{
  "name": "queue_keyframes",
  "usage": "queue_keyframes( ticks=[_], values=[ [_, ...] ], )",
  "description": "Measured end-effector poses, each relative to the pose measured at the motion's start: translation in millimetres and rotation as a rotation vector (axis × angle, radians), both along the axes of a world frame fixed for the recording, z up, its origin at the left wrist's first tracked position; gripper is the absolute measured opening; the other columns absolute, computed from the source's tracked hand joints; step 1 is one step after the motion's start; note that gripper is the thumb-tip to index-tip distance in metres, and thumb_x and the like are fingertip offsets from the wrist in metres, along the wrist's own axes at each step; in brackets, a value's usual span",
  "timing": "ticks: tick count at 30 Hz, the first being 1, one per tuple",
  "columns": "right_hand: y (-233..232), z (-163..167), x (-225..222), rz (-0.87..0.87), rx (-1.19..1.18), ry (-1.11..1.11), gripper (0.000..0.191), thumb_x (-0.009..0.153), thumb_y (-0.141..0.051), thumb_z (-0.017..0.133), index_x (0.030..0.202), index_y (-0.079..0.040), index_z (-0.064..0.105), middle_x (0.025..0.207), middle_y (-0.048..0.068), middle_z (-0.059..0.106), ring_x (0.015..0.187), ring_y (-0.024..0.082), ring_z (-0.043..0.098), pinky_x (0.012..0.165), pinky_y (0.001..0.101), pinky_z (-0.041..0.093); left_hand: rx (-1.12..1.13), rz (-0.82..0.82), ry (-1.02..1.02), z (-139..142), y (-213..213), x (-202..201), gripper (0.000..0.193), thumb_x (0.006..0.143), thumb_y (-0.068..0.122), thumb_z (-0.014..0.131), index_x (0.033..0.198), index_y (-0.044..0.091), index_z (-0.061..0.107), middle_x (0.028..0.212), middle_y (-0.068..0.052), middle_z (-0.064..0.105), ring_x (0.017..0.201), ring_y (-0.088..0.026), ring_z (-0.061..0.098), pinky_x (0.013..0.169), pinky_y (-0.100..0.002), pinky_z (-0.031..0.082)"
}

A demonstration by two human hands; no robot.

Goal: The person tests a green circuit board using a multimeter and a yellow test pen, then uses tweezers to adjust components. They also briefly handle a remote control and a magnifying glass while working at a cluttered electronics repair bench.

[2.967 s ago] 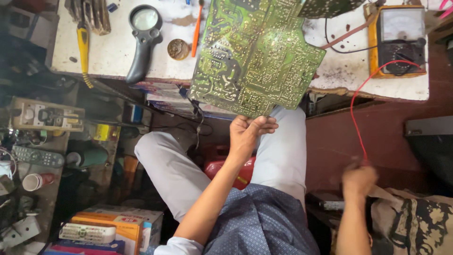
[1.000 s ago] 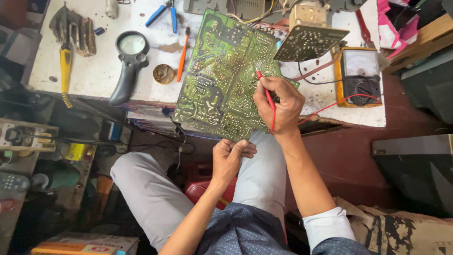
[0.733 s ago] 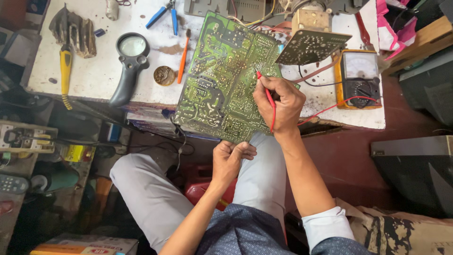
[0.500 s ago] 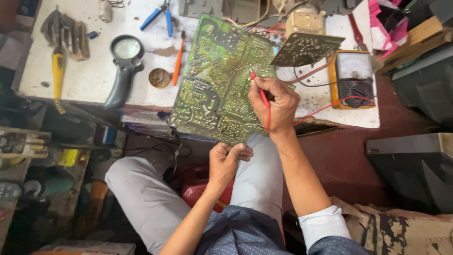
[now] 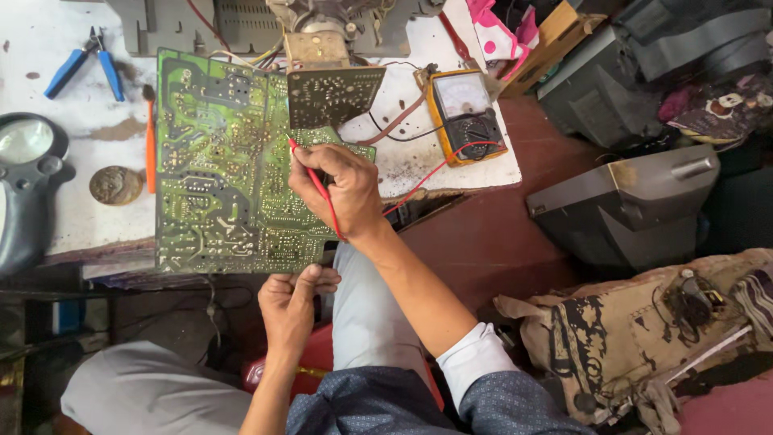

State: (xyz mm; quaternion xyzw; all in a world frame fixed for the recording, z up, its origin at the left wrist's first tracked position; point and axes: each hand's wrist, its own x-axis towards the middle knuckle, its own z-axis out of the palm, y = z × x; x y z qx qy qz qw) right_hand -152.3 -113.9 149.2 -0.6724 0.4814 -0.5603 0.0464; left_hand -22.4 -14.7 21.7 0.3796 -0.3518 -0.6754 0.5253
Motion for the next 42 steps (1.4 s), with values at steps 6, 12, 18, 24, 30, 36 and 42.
queue_keyframes(
  ticks=[6, 12, 18, 24, 30, 36, 42],
  values=[
    [1.9, -1.8, 1.6, -0.038, -0.025, 0.007, 0.018, 0.087, -0.001, 0.08, 0.099, -0.005, 0.068, 0.09, 0.01, 0.074, 0.078, 0.02, 0.074, 0.069, 0.0299, 0.059, -0.006, 0.003, 0.015, -3.8, -0.2, 0.4, 0.017, 0.1, 0.01, 0.064, 0.096, -0.005, 0.07, 0.085, -0.018, 0.077, 0.076, -0.022, 0.076, 0.068, -0.034, 0.065],
    [1.8, -3.9, 1.2, -0.022, -0.025, -0.003, 0.019, 0.087, 0.0, 0.081, 0.1, -0.005, 0.068, 0.093, 0.01, 0.074, 0.079, 0.019, 0.075, 0.069, 0.0297, 0.059, -0.019, 0.008, 0.038, -3.4, 1.1, 0.0, 0.016, 0.101, 0.009, 0.064, 0.097, -0.006, 0.069, 0.087, -0.019, 0.077, 0.076, -0.022, 0.076, 0.068, -0.034, 0.065],
    [2.2, -12.0, 0.5, -0.032, -0.043, -0.009, 0.019, 0.088, 0.0, 0.081, 0.1, -0.005, 0.067, 0.093, 0.009, 0.073, 0.079, 0.019, 0.074, 0.07, 0.0304, 0.059, -0.003, 0.006, 0.004, -7.1, 1.7, 0.6, 0.017, 0.1, 0.01, 0.064, 0.094, -0.006, 0.069, 0.085, -0.019, 0.077, 0.074, -0.022, 0.076, 0.067, -0.034, 0.065],
    [4.0, -11.6, 8.9, -0.016, -0.004, 0.037, 0.021, 0.09, 0.002, 0.082, 0.098, -0.008, 0.066, 0.087, 0.007, 0.071, 0.073, 0.017, 0.068, 0.069, 0.0314, 0.056, -0.021, 0.062, 0.018, -13.7, 3.1, 9.4, 0.031, 0.102, 0.008, 0.065, 0.075, -0.006, 0.057, 0.08, -0.023, 0.077, 0.071, -0.026, 0.078, 0.065, -0.037, 0.067],
    [10.5, 0.4, 28.1, 0.052, -0.036, 0.076, 0.019, 0.091, 0.002, 0.08, 0.104, -0.005, 0.068, 0.097, 0.012, 0.075, 0.075, 0.016, 0.071, 0.066, 0.0284, 0.056, 0.031, 0.025, 0.063, -6.1, 3.9, 22.3, 0.022, 0.099, 0.01, 0.064, 0.085, -0.006, 0.066, 0.085, -0.02, 0.077, 0.074, -0.022, 0.076, 0.066, -0.034, 0.065],
    [7.0, 2.0, 34.7, -0.007, -0.026, 0.081, 0.019, 0.091, 0.003, 0.081, 0.103, -0.005, 0.068, 0.093, 0.011, 0.074, 0.074, 0.016, 0.071, 0.065, 0.0288, 0.056, 0.049, 0.025, 0.055, 2.5, 4.3, 26.3, 0.019, 0.099, 0.01, 0.065, 0.088, -0.006, 0.066, 0.084, -0.018, 0.077, 0.074, -0.021, 0.076, 0.066, -0.033, 0.064],
    [2.5, 1.7, 34.3, -0.019, -0.044, 0.093, 0.02, 0.092, 0.004, 0.082, 0.102, -0.005, 0.068, 0.09, 0.01, 0.074, 0.072, 0.016, 0.071, 0.065, 0.0292, 0.055, 0.036, 0.007, 0.068, 4.6, 4.0, 28.1, 0.019, 0.099, 0.009, 0.065, 0.091, -0.007, 0.069, 0.085, -0.017, 0.077, 0.074, -0.021, 0.076, 0.066, -0.033, 0.064]
  ],
)
